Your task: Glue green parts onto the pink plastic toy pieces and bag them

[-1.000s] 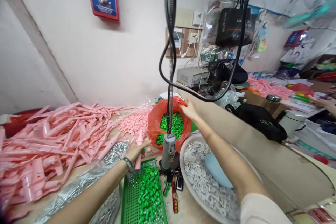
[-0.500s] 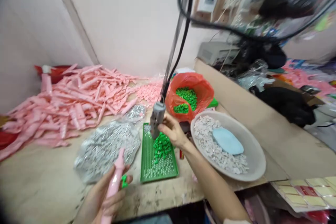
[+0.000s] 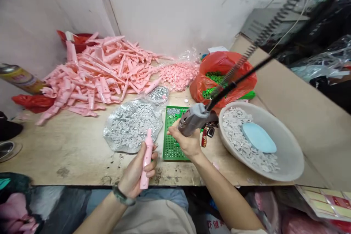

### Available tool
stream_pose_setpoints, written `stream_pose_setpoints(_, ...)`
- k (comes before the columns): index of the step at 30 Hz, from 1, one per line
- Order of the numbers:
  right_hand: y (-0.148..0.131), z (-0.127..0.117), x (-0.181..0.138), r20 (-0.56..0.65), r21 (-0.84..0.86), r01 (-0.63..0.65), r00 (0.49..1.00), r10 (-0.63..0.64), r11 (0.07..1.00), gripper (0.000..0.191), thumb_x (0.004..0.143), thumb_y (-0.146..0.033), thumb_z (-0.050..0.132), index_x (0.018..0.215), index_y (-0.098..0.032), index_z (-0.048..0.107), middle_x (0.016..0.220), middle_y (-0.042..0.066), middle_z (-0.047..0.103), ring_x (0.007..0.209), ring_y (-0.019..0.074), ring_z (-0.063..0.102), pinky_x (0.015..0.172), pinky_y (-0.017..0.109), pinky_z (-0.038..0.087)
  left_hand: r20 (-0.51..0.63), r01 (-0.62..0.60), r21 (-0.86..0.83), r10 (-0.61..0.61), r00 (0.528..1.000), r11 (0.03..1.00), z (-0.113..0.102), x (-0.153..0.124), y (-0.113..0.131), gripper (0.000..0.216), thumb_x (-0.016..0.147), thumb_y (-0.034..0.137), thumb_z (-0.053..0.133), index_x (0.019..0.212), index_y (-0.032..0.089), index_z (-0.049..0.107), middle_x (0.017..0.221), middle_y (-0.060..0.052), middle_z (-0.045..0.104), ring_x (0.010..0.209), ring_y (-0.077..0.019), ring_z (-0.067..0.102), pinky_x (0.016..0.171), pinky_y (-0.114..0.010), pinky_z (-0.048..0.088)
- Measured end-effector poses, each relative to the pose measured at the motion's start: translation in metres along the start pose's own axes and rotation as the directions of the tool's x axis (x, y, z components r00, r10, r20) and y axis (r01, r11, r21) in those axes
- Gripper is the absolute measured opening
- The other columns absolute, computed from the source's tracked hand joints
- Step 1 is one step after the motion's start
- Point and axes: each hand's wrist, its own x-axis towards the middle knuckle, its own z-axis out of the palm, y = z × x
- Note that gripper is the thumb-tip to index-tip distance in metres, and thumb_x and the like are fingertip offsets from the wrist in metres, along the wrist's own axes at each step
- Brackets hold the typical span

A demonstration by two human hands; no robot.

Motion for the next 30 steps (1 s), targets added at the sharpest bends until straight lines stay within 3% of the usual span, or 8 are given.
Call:
stream_pose_setpoints(4, 0.015, 0.000, -0.006, -0.021, -0.041, -0.065, 0.998, 0.065, 0.997, 0.030, 0.084, -0.036, 0.072, 0.074, -0.022, 0.048, 0.052, -0.008, 0.049, 0.039, 0.0091, 0.046, 0.041, 0.024, 0.040, -0.037, -0.025, 0.027, 0.026, 0.999, 0.999, 0.003, 0.002, -0.006, 0.035, 0.091, 0.052, 0.056, 0.091, 0.018, 0.052, 0.066, 0.005, 0.050, 0.037, -0.0006, 0.033, 0.034, -0.011, 0.025)
stream_pose_setpoints(9, 0.041, 0.000, -0.010, -0.152, -0.062, 0.022, 0.988, -0.031, 0.998, 0.033, 0.081, -0.037, 0.074, 0.073, -0.023, 0.046, 0.054, -0.009, 0.046, 0.038, 0.0080, 0.042, 0.038, 0.024, 0.035, -0.073, -0.022, 0.026, 0.024, 0.997, 0.999, 0.005, 0.006, -0.010, 0.050, 0.085, 0.066, 0.055, 0.094, 0.017, 0.055, 0.059, 0.007, 0.045, 0.034, -0.0002, 0.026, 0.033, -0.012, 0.020)
stream_pose_setpoints(15, 0.049, -0.001, -0.010, -0.159, -0.081, 0.029, 0.986, -0.042, 0.996, 0.031, 0.083, -0.036, 0.072, 0.074, -0.023, 0.046, 0.053, -0.009, 0.045, 0.038, 0.0079, 0.041, 0.038, 0.024, 0.034, -0.079, -0.033, 0.000, 0.033, 0.996, 0.999, 0.008, 0.008, -0.010, 0.042, 0.089, 0.059, 0.053, 0.091, 0.017, 0.054, 0.063, 0.005, 0.048, 0.037, -0.0013, 0.034, 0.036, -0.013, 0.025)
stream_pose_setpoints(20, 0.051, -0.002, -0.009, -0.159, -0.060, 0.027, 0.987, -0.036, 0.998, 0.033, 0.082, -0.036, 0.073, 0.073, -0.023, 0.045, 0.054, -0.009, 0.044, 0.038, 0.0072, 0.041, 0.037, 0.023, 0.034, -0.061, -0.037, 0.008, 0.037, 0.997, 0.999, 0.009, 0.011, -0.012, 0.049, 0.088, 0.064, 0.052, 0.094, 0.016, 0.056, 0.063, 0.005, 0.048, 0.036, -0.0006, 0.029, 0.035, -0.013, 0.023)
stream_pose_setpoints(25, 0.015, 0.012, -0.006, -0.163, 0.100, 0.104, 0.983, -0.087, 0.990, 0.032, 0.083, -0.034, 0.073, 0.074, -0.023, 0.045, 0.052, -0.010, 0.044, 0.036, 0.0070, 0.040, 0.036, 0.021, 0.035, -0.068, -0.078, 0.043, 0.081, 0.994, 0.996, 0.010, 0.015, -0.017, 0.053, 0.083, 0.066, 0.058, 0.095, 0.015, 0.058, 0.064, 0.004, 0.048, 0.039, -0.0020, 0.033, 0.037, -0.015, 0.025)
stream_pose_setpoints(30, -0.038, 0.040, -0.028, 0.053, 0.264, 0.096, 0.992, -0.114, 0.960, 0.027, 0.091, -0.035, 0.064, 0.077, -0.024, 0.043, 0.051, -0.010, 0.042, 0.038, 0.0080, 0.039, 0.042, 0.022, 0.037, -0.091, -0.130, 0.097, 0.139, 0.986, 0.987, 0.011, 0.015, -0.025, 0.053, 0.078, 0.069, 0.061, 0.089, 0.017, 0.057, 0.063, 0.004, 0.048, 0.040, -0.0051, 0.034, 0.037, -0.018, 0.025)
